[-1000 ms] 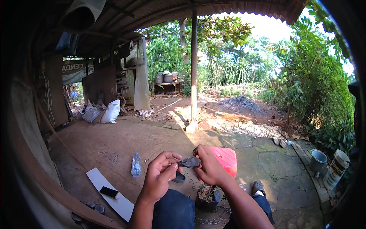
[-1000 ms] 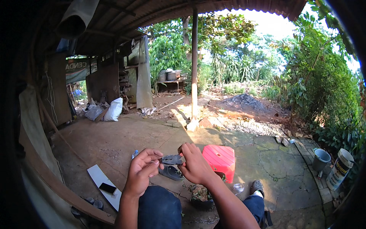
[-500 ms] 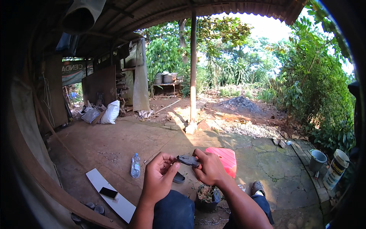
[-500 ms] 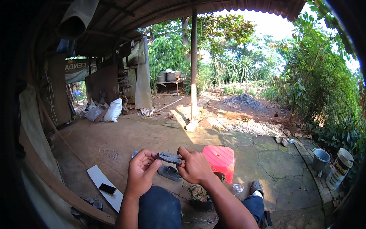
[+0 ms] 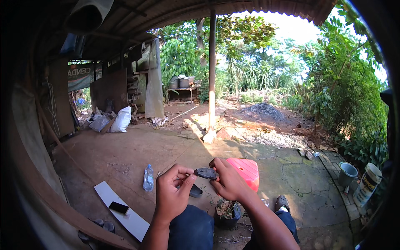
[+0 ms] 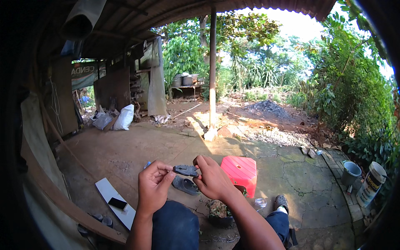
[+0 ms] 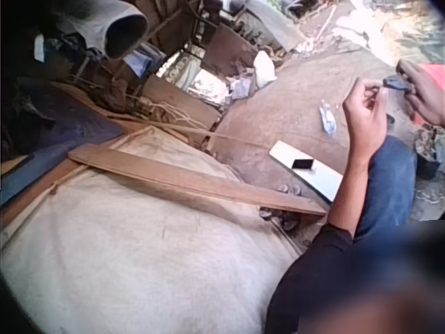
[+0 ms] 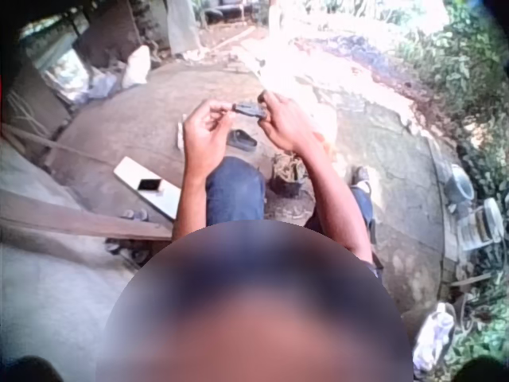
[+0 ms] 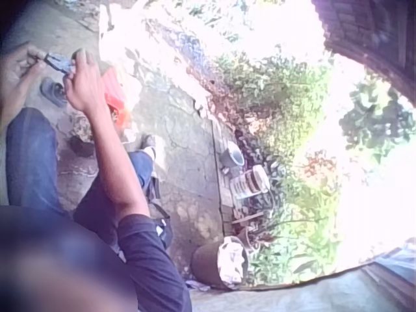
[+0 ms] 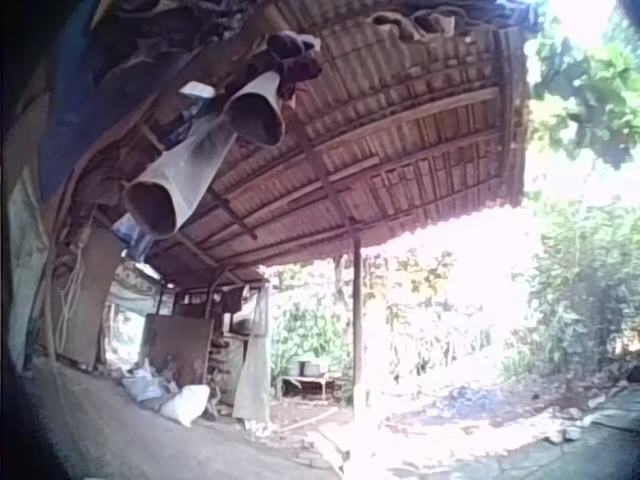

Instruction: The person uses pliers to strip and adjust a small black electronic component while seated outdoors. They repeatedly reposition the component and trim or bend wires with the pliers. Another person in an orange shirt appears in the background and works with buckets, but the camera wearer continues the repair task.

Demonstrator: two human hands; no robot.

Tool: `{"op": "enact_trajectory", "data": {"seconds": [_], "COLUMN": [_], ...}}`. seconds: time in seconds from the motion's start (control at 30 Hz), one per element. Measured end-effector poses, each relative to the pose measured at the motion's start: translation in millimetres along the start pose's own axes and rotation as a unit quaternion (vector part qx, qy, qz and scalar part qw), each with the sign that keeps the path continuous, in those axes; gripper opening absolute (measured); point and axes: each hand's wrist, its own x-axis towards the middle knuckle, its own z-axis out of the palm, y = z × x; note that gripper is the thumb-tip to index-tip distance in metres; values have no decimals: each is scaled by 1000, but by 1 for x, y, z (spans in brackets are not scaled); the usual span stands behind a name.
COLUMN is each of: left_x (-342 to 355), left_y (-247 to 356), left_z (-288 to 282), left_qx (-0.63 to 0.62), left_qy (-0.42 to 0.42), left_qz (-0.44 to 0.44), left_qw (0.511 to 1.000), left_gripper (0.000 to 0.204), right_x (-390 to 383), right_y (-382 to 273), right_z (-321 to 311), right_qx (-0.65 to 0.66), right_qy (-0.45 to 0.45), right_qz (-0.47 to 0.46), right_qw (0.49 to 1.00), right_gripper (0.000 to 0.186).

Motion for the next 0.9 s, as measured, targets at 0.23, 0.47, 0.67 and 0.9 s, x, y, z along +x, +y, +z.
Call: {"op": "enact_trajectory", "data": {"seconds": [0.23, 0.47, 0.67, 0.9], "left_x": [0, 1, 0, 1], "left_y": [2, 3, 3, 0], "left_z": [-3, 0, -2, -2], "left_qx": [-35, -44, -35, -48], "left_qy": [-28, -37, -60, -107], "left_qz": [-30, -20, -6, 14], "left_qw": [999, 998, 998, 993], "left_gripper": [7, 6, 7, 10], "right_x": [3, 3, 3, 1], "right_y": [7, 9, 11, 9], "right_z": [8, 9, 8, 7], "right_qx": [7, 2, 22, 173], "right_qy": [16, 51, 34, -1], "right_qz": [-37, -40, -50, -37], "right_qw": [999, 998, 998, 984], "right_gripper": [44, 46, 46, 44]}}
